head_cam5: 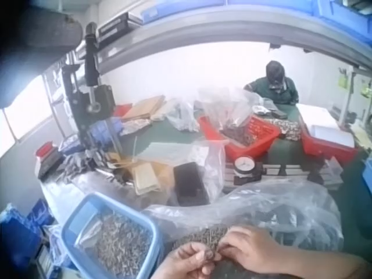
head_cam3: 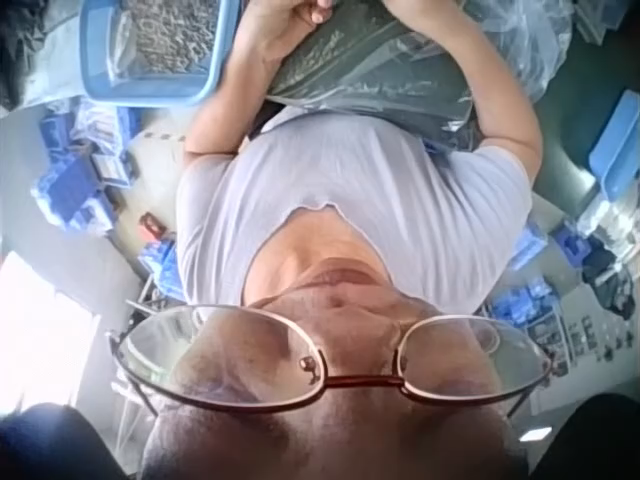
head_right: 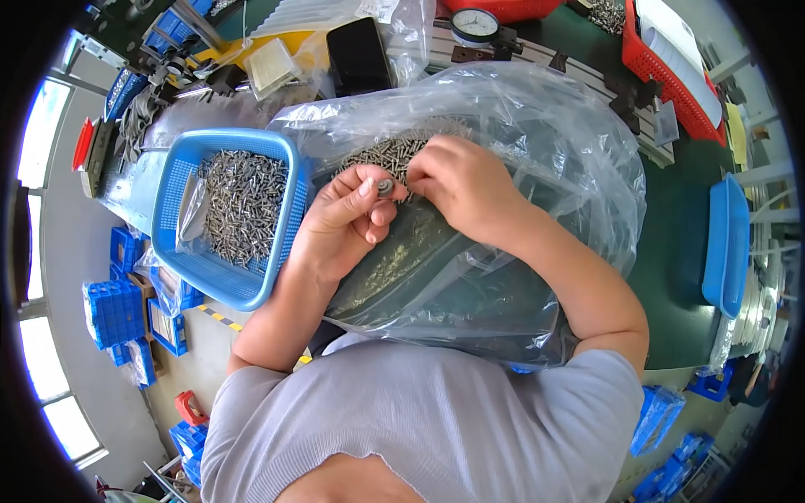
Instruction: Manually assembling small metal hardware by inserting thin pins into metal washers/rings.
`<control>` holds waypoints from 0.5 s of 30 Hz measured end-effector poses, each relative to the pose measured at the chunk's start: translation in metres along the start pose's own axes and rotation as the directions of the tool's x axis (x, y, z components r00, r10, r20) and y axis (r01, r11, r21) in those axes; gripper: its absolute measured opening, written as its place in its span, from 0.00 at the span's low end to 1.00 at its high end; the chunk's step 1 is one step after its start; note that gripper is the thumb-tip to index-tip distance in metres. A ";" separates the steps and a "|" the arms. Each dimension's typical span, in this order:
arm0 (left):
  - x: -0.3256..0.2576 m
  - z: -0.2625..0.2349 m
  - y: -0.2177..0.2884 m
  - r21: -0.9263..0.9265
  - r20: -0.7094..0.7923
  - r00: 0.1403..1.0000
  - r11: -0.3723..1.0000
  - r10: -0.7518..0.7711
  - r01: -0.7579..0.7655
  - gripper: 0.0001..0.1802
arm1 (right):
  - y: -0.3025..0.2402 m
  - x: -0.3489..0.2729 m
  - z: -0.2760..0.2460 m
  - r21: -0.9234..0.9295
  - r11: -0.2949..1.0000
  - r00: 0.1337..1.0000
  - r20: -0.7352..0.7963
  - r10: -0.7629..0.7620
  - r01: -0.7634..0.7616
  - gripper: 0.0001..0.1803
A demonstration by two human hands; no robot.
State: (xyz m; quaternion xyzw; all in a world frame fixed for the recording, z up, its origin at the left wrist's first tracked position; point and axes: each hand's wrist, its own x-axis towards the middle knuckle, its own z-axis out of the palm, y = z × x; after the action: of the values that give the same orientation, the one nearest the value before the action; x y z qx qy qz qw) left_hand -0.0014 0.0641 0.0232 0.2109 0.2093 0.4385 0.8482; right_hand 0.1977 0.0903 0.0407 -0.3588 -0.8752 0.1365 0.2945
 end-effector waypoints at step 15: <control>-0.003 0.007 -0.001 0.013 -0.004 0.995 0.995 -0.099 0.099 0.13 | -0.015 0.000 -0.007 0.885 0.185 0.871 0.348 0.346 -0.427 0.05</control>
State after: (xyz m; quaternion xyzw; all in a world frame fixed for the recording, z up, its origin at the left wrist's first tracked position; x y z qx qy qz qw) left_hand 0.0013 0.0597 0.0288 0.2053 0.2240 0.3951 0.8669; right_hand 0.1943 0.0799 0.0530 -0.3185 -0.5128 0.7048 0.3725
